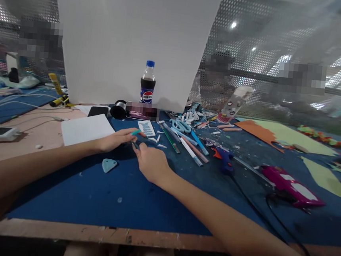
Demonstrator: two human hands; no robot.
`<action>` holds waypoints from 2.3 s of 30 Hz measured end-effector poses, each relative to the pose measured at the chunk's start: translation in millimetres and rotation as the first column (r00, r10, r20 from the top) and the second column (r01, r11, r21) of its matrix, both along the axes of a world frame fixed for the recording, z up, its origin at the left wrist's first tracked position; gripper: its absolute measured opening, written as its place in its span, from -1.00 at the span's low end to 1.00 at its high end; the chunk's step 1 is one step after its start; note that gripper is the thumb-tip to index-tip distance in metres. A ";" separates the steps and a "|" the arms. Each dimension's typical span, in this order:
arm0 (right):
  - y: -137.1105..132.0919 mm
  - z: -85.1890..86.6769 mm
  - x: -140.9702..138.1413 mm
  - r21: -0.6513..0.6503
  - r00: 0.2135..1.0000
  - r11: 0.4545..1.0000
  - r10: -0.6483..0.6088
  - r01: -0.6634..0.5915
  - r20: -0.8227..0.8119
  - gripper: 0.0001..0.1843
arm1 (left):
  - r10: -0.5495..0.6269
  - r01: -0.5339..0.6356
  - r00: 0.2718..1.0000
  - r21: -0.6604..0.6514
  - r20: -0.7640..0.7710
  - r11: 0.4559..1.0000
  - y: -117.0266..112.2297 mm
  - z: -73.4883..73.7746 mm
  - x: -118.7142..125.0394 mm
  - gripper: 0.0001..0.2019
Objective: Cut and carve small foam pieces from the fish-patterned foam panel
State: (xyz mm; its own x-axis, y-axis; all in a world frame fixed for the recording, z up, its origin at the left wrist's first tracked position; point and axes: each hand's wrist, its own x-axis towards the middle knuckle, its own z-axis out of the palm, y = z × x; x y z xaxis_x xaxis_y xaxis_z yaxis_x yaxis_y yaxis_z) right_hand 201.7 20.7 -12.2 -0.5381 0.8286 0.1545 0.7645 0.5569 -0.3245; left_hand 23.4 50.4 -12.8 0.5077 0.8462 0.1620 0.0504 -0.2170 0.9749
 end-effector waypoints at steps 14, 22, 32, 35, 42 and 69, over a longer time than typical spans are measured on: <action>-24.5 12.1 -44.5 0.068 0.988 0.989 0.124 -0.131 0.096 -0.24 | 0.360 -0.005 0.788 -0.579 0.500 0.815 16.9 3.4 -12.7 -0.48; -18.9 7.9 -41.8 0.177 0.935 0.934 0.266 -0.310 0.235 -0.51 | 0.360 0.022 0.770 -0.586 0.527 0.810 17.0 1.2 -14.5 -0.51; 31.0 26.5 20.2 0.045 0.925 0.946 0.304 -0.322 0.229 -0.64 | 0.402 -0.010 0.761 -0.610 0.509 0.792 18.0 -0.4 -15.1 -0.54; 41.1 31.4 30.9 -0.016 0.917 0.954 0.292 -0.299 0.271 -0.55 | 0.418 -0.027 0.764 -0.622 0.492 0.782 18.2 -0.5 -15.0 -0.55; 57.0 32.1 43.6 0.103 0.991 0.992 0.061 -0.074 0.119 -0.48 | 0.441 -0.070 0.773 -0.630 0.456 0.774 16.2 1.6 -12.4 -0.56; 73.8 27.0 64.1 0.024 0.879 0.924 -0.371 0.382 0.299 -0.78 | 0.365 -0.157 0.870 -0.515 0.333 0.843 12.2 2.2 -7.5 -0.78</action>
State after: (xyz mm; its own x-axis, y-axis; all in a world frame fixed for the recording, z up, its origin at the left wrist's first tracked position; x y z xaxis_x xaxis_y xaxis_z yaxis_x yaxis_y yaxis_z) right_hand 265.8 94.5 14.9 -0.2003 0.9797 0.0065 0.9774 0.2003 -0.0672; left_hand 15.9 62.6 -10.6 0.2332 0.9625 -0.1388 -0.3785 0.2213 0.8988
